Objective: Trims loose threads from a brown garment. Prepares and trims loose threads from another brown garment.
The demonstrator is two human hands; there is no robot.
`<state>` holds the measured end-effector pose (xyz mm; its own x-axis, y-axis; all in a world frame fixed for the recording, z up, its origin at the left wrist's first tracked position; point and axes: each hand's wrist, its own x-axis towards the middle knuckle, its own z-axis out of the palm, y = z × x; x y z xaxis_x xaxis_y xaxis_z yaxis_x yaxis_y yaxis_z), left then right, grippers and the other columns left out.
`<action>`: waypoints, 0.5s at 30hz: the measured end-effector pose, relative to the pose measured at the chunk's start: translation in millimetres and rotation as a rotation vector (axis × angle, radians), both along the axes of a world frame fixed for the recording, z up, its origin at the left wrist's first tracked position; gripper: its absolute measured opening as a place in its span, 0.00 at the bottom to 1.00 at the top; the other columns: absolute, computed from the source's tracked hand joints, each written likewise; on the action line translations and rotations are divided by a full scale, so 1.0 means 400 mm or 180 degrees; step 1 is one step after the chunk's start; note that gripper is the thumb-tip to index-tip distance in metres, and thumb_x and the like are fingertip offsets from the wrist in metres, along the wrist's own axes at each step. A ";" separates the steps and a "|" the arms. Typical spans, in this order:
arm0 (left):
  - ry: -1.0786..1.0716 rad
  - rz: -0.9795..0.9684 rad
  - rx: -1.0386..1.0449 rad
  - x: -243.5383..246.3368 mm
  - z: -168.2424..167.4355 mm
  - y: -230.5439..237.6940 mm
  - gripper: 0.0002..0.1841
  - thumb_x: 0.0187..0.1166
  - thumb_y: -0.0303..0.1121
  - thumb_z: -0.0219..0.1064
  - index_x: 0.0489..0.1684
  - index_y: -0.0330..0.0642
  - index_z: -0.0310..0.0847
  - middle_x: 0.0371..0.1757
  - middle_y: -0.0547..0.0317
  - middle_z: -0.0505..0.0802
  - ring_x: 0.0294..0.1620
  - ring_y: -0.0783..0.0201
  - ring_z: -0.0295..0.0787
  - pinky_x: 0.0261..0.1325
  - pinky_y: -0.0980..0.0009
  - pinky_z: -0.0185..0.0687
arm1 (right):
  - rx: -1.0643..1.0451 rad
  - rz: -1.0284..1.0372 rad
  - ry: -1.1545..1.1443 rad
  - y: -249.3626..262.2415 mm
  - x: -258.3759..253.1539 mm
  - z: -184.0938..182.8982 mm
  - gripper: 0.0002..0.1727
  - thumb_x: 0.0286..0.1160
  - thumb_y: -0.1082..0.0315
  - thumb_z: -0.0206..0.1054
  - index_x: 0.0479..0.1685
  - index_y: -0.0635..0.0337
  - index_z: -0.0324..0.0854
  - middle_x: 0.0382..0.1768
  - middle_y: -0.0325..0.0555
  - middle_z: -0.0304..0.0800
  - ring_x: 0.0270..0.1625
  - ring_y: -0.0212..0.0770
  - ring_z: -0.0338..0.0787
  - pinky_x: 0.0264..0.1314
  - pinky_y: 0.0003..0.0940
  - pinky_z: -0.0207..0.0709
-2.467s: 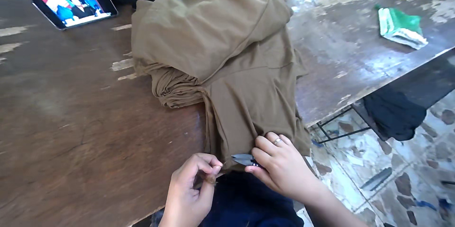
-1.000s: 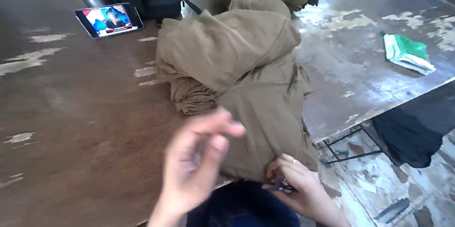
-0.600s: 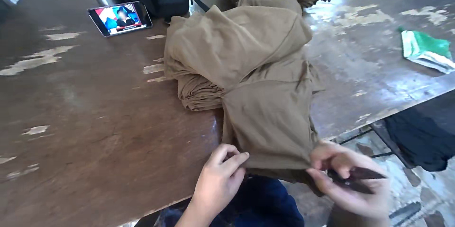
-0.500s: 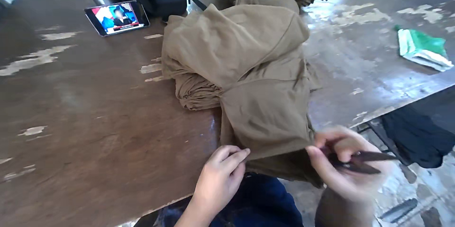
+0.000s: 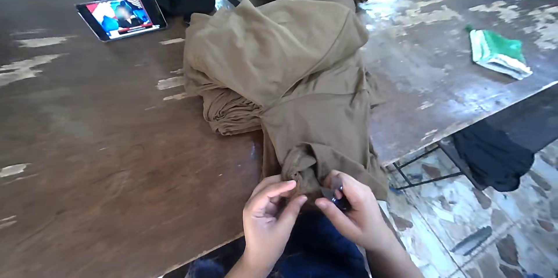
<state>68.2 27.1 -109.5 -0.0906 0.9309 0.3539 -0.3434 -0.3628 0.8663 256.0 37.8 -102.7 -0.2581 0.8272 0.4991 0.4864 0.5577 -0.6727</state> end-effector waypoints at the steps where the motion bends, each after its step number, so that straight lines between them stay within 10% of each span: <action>1: 0.0068 0.0088 -0.0015 0.002 0.001 0.000 0.15 0.69 0.20 0.77 0.51 0.45 0.92 0.56 0.66 0.93 0.53 0.75 0.92 0.55 0.78 0.91 | 0.0042 -0.0066 -0.0144 -0.009 -0.001 -0.003 0.24 0.87 0.47 0.60 0.31 0.58 0.72 0.24 0.39 0.72 0.28 0.26 0.73 0.34 0.18 0.68; 15: 0.0147 0.0016 0.0031 -0.012 0.029 -0.032 0.07 0.77 0.27 0.73 0.48 0.46 0.92 0.52 0.68 0.95 0.49 0.78 0.92 0.53 0.82 0.89 | 0.0317 -0.0481 -0.0861 -0.032 -0.074 0.014 0.27 0.90 0.46 0.51 0.27 0.56 0.77 0.17 0.39 0.75 0.22 0.34 0.78 0.26 0.28 0.72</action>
